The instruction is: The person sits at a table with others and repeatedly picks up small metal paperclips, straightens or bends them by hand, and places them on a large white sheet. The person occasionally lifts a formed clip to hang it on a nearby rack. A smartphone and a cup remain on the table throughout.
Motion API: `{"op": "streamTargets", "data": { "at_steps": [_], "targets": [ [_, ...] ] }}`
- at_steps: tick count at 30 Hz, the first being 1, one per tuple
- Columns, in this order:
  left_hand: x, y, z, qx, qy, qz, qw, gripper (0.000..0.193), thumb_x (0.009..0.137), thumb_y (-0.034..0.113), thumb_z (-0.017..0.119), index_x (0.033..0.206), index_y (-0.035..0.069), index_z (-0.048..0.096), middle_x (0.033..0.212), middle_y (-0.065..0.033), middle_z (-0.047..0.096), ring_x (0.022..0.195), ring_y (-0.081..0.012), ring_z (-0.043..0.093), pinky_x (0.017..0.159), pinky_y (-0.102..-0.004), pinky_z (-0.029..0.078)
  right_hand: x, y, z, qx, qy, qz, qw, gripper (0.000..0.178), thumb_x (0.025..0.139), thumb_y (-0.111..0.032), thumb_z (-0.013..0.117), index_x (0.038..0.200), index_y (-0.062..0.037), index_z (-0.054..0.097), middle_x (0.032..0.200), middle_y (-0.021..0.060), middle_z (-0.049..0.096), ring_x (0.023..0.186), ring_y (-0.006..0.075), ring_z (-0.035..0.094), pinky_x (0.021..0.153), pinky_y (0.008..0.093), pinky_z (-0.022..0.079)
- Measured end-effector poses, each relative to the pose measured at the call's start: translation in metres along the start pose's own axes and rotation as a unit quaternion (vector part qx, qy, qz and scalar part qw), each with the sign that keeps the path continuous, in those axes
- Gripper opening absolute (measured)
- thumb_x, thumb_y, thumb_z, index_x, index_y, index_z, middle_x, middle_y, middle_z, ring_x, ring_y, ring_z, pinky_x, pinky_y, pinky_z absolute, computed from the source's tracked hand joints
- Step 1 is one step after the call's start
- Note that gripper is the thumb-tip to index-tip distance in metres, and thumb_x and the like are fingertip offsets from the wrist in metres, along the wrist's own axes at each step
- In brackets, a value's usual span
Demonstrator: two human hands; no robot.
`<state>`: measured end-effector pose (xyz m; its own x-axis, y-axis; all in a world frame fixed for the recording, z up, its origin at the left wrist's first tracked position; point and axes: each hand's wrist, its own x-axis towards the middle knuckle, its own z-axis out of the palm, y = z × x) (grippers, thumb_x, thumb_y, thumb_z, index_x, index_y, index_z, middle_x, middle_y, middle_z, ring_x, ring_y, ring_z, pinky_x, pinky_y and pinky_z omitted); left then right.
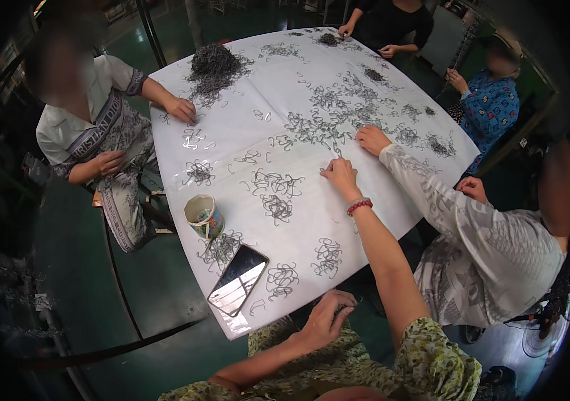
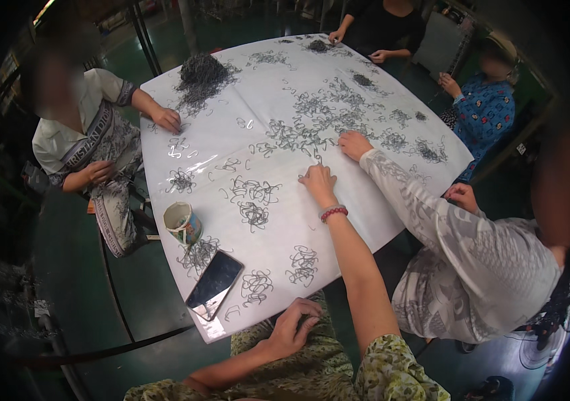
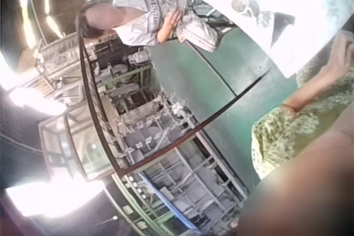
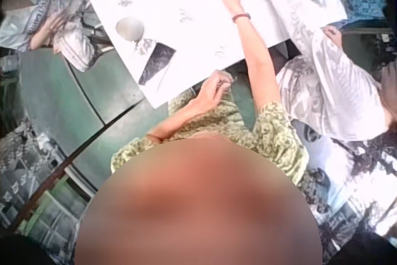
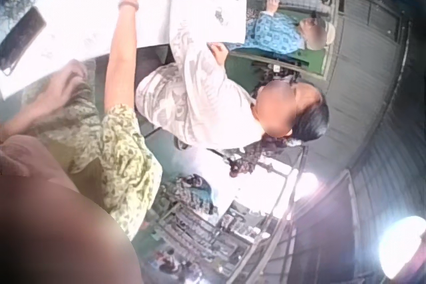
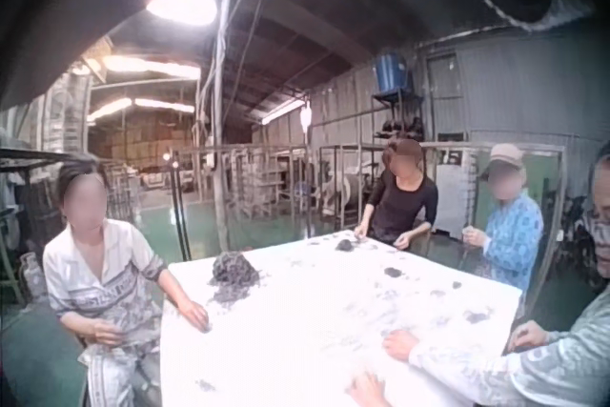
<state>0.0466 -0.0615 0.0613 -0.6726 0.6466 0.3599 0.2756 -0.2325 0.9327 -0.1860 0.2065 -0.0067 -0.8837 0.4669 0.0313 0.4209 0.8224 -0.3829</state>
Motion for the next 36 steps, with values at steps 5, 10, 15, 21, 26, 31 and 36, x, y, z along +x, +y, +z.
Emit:
{"op": "streamTargets", "data": {
  "at_steps": [5, 10, 15, 21, 26, 31, 36],
  "targets": [
    [-0.013, 0.008, 0.001, 0.043, 0.002, 0.022, 0.999, 0.011, 0.091, -0.005, 0.057, 0.099, 0.0, 0.052, 0.097, -0.0177, 0.058, 0.089, -0.03, 0.059, 0.082, -0.0357, 0.047, -0.04, 0.034, 0.028, 0.047, 0.115, -0.041, 0.991, 0.015, 0.078, -0.02, 0.073, 0.082, -0.0059, 0.072, 0.094, 0.0119, 0.07, 0.101, 0.0338, 0.06, 0.084, 0.0558, 0.043],
    [-0.025, 0.009, 0.008, 0.041, -0.001, 0.049, 0.998, 0.014, 0.089, -0.006, 0.058, 0.099, 0.001, 0.05, 0.098, -0.0168, 0.057, 0.089, -0.03, 0.058, 0.081, -0.0358, 0.047, -0.063, 0.027, -0.013, -0.041, 0.034, -0.051, 0.997, 0.013, 0.081, -0.018, 0.069, 0.087, -0.0078, 0.075, 0.089, 0.0132, 0.071, 0.093, 0.0348, 0.064, 0.084, 0.0529, 0.046],
    [-0.022, 0.014, 0.017, 0.045, 0.003, 0.062, 0.997, 0.015, 0.088, -0.007, 0.059, 0.098, 0.0, 0.05, 0.098, -0.0172, 0.057, 0.089, -0.0305, 0.058, 0.08, -0.0368, 0.047, -0.036, 0.046, -0.003, 0.082, 0.075, -0.05, 0.993, 0.017, 0.084, -0.02, 0.066, 0.091, -0.0058, 0.074, 0.092, 0.0172, 0.07, 0.094, 0.0376, 0.065, 0.081, 0.0478, 0.051],
    [-0.023, 0.018, 0.018, 0.037, -0.008, 0.062, 0.997, 0.015, 0.089, -0.005, 0.06, 0.1, -0.001, 0.05, 0.099, -0.0171, 0.057, 0.086, -0.0304, 0.057, 0.076, -0.0374, 0.047, -0.017, 0.02, 0.008, 0.062, 0.109, -0.048, 0.991, 0.018, 0.084, -0.019, 0.067, 0.089, -0.0031, 0.074, 0.094, 0.0203, 0.069, 0.092, 0.0369, 0.066, 0.082, 0.0474, 0.052],
    [-0.022, 0.005, 0.011, 0.055, -0.034, 0.063, 0.996, 0.015, 0.09, -0.003, 0.06, 0.102, -0.001, 0.05, 0.099, -0.0175, 0.057, 0.087, -0.0303, 0.057, 0.075, -0.0375, 0.048, -0.013, 0.027, 0.009, 0.086, 0.077, -0.059, 0.992, 0.011, 0.079, -0.014, 0.07, 0.082, -0.0044, 0.074, 0.085, 0.0165, 0.071, 0.083, 0.0339, 0.069, 0.075, 0.0453, 0.054],
    [-0.014, 0.002, 0.01, 0.066, -0.032, 0.056, 0.996, 0.008, 0.094, 0.001, 0.057, 0.099, 0.0, 0.051, 0.097, -0.0158, 0.057, 0.088, -0.027, 0.059, 0.079, -0.0355, 0.048, -0.07, 0.024, -0.008, 0.24, 0.049, -0.08, 0.966, 0.017, 0.076, -0.017, 0.074, 0.084, -0.0022, 0.074, 0.083, 0.0157, 0.071, 0.077, 0.0285, 0.069, 0.071, 0.0383, 0.053],
    [-0.004, -0.005, 0.015, 0.076, -0.004, 0.089, 0.993, 0.011, 0.091, -0.002, 0.059, 0.099, -0.001, 0.052, 0.096, -0.0161, 0.057, 0.088, -0.0289, 0.059, 0.079, -0.0362, 0.049, -0.233, 0.029, -0.076, 0.367, 0.029, -0.038, 0.929, 0.014, 0.081, -0.009, 0.073, 0.087, 0.0029, 0.069, 0.076, 0.0065, 0.066, 0.069, 0.012, 0.058, 0.067, 0.0258, 0.047]
  ]
}}
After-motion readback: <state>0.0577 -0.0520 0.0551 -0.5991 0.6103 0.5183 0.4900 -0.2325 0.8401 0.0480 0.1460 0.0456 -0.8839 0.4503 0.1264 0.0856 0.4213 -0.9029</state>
